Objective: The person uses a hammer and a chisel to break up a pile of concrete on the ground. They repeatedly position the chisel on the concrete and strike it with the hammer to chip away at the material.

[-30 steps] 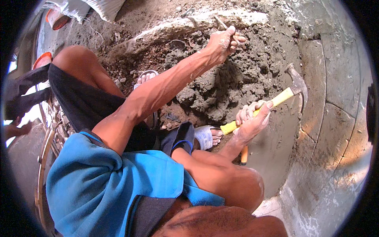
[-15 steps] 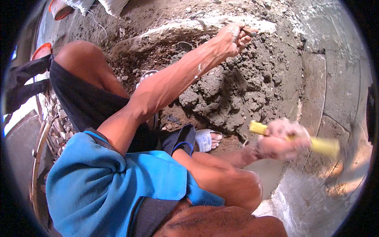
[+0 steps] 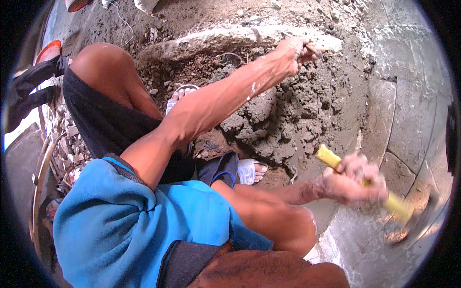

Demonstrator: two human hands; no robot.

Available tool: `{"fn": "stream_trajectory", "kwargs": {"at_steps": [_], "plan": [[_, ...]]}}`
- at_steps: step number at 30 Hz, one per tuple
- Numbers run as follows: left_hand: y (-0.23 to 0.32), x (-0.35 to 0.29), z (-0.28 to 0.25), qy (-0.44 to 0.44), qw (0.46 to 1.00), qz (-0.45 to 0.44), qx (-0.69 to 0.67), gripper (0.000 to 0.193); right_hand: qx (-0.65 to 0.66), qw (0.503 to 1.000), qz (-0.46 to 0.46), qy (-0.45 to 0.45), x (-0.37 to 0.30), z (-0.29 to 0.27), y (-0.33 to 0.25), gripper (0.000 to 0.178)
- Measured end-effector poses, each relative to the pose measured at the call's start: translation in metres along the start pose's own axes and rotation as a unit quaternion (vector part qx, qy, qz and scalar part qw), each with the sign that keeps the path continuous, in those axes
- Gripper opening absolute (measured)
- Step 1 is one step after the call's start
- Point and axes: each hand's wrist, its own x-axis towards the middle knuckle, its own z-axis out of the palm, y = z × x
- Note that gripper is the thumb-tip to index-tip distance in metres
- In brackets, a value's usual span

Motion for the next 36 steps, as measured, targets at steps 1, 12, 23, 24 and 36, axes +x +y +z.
{"fn": "stream_trajectory", "kwargs": {"at_steps": [1, 12, 23, 24, 36], "plan": [[0.001, -0.002, 0.002, -0.003, 1.0, 0.011, -0.007, 0.013, -0.004, 0.996, -0.085, 0.005, -0.006, 0.01, -0.004, 0.041], [-0.007, -0.021, -0.003, -0.003, 0.995, -0.009, 0.1, 0.022, -0.111, 0.971, 0.204, -0.05, -0.024, -0.032, 0.054, 0.038], [-0.043, -0.012, -0.017, -0.056, 0.984, 0.012, 0.167, 0.022, -0.158, 0.953, 0.249, 0.063, -0.039, -0.049, 0.016, 0.049], [-0.043, -0.011, -0.016, -0.051, 0.985, 0.008, 0.162, 0.021, -0.154, 0.952, 0.258, 0.053, -0.041, -0.05, 0.017, 0.049], [-0.011, 0.017, 0.039, -0.009, 0.996, -0.071, 0.048, 0.027, -0.083, 0.995, -0.047, 0.002, 0.013, -0.015, -0.021, 0.051]]}}
